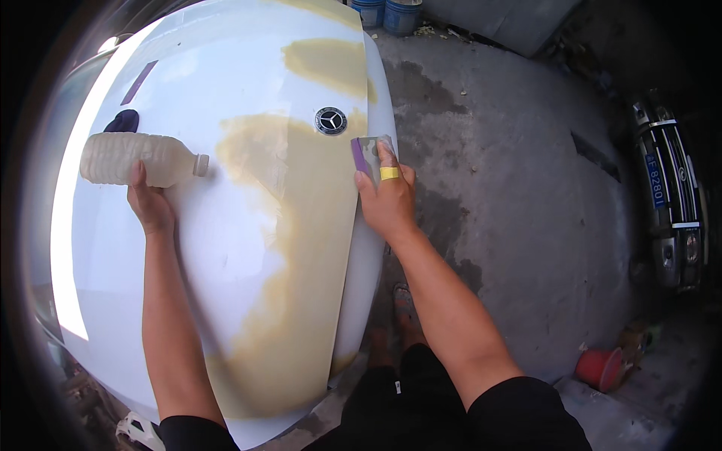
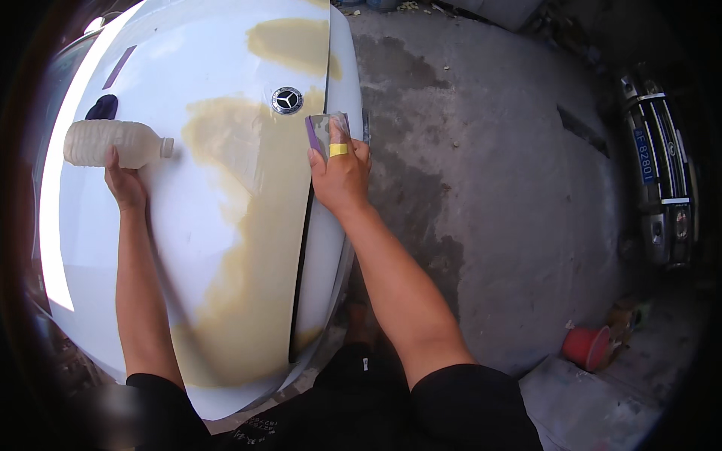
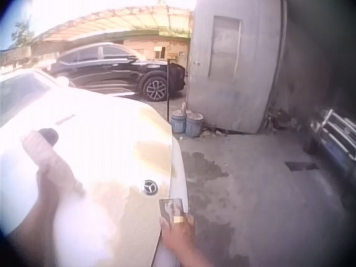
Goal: The person pours liquid from a plastic bottle onto a white car hood and uses a sanding block to rub the surface. They repeatedly wet the area and sand it, occasionally touching the hood with their hand to check the surface.
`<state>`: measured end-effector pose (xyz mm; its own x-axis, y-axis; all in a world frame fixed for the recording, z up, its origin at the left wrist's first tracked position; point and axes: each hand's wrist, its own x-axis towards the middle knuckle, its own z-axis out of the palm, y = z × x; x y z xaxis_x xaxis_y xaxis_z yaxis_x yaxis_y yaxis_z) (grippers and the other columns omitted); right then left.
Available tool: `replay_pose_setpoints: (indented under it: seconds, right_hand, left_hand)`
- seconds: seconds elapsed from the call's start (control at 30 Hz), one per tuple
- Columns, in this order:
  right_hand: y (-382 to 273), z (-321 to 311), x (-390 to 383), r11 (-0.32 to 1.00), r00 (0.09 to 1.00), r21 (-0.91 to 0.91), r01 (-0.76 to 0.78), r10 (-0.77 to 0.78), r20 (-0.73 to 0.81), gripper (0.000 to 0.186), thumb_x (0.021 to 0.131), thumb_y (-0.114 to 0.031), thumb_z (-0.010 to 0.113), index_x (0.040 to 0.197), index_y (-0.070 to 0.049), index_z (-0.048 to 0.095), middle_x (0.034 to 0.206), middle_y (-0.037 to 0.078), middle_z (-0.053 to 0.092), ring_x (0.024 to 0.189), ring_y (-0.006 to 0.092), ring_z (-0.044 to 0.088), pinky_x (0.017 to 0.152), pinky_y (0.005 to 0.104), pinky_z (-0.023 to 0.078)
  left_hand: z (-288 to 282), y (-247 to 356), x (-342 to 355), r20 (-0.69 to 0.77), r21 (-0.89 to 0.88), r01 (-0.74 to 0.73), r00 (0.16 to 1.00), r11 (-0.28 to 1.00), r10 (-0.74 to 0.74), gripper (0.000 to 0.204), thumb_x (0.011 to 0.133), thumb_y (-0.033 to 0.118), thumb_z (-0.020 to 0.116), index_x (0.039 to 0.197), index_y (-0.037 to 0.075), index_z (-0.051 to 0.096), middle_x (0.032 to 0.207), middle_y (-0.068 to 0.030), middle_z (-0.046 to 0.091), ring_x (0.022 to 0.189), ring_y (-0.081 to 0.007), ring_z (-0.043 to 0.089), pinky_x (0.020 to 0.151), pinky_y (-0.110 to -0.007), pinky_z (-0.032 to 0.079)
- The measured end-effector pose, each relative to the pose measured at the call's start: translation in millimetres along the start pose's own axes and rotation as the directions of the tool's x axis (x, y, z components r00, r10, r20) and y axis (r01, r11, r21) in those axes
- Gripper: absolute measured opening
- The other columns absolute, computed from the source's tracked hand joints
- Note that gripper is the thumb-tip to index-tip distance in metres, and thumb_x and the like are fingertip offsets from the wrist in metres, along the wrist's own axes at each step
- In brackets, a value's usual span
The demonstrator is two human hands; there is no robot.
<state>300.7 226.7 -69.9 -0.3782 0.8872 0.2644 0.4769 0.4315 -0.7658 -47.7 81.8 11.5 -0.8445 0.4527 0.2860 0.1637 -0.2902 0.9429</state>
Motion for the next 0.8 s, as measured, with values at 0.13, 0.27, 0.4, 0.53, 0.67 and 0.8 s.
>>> replay_pose_setpoints:
  seconds: [0.13,0.27,0.4,0.53,0.67,0.8]
  right_hand:
    - [-35,-13,-125,0.973,0.971,-0.016,0.229,-0.227,0.073,0.076,0.079,-0.018,0.075,0.145,-0.008,0.038,0.14,0.014,0.053,0.118,0.0385,0.047,0.099,0.0519,0.036]
    - [-53,-21,-163,0.969,0.958,-0.005,0.247,-0.244,0.148,0.076,0.079,-0.017,0.075,0.145,-0.007,0.038,0.14,0.012,0.053,0.121,0.0392,0.046,0.099,0.0515,0.035]
    - [-16,-4,-28,0.99,0.991,-0.043,0.132,-0.13,0.04,0.071,0.082,-0.02,0.072,0.143,-0.005,0.039,0.131,0.014,0.058,0.114,0.0376,0.047,0.095,0.0503,0.037]
    - [-19,-7,-58,0.989,0.99,-0.044,0.139,-0.138,0.019,0.07,0.083,-0.019,0.071,0.143,-0.005,0.04,0.131,0.014,0.058,0.113,0.0369,0.047,0.095,0.0501,0.037]
    - [-55,-34,-219,0.958,0.932,0.134,0.253,-0.279,0.232,0.081,0.075,-0.017,0.079,0.146,-0.015,0.039,0.145,0.008,0.049,0.121,0.0396,0.045,0.099,0.0531,0.036]
    - [-43,-19,-191,0.957,0.945,0.086,0.279,-0.289,0.153,0.077,0.077,-0.017,0.077,0.145,-0.014,0.039,0.143,0.008,0.051,0.122,0.0387,0.045,0.097,0.0528,0.036]
  left_hand:
    - [-6,3,-2,-0.005,0.005,-0.022,1.0,1.0,0.022,0.067,0.091,0.047,0.059,0.13,-0.006,0.047,0.126,-0.0144,0.055,0.117,-0.0259,0.055,0.102,-0.039,0.043]
    - [-11,7,2,0.015,0.038,-0.046,0.999,0.998,0.045,0.066,0.091,0.047,0.059,0.13,-0.006,0.048,0.125,-0.0138,0.056,0.116,-0.0246,0.056,0.101,-0.038,0.043]
    - [-18,13,-19,0.068,0.089,-0.014,0.998,0.996,0.008,0.066,0.092,0.049,0.059,0.129,-0.005,0.048,0.123,-0.0123,0.057,0.113,-0.0218,0.056,0.096,-0.034,0.044]
    - [-43,18,-100,0.13,0.085,-0.008,0.991,0.996,-0.003,0.066,0.092,0.05,0.057,0.131,-0.003,0.048,0.127,-0.0142,0.057,0.119,-0.0251,0.055,0.102,-0.039,0.044]
    - [-66,33,-171,0.137,0.072,-0.019,0.991,0.997,0.009,0.068,0.092,0.05,0.056,0.132,-0.004,0.046,0.13,-0.0155,0.054,0.121,-0.0279,0.054,0.103,-0.042,0.043]
    - [-63,39,-188,0.096,0.051,-0.023,0.995,0.998,0.018,0.068,0.092,0.051,0.056,0.131,-0.004,0.048,0.128,-0.0154,0.055,0.12,-0.0279,0.054,0.104,-0.043,0.042]
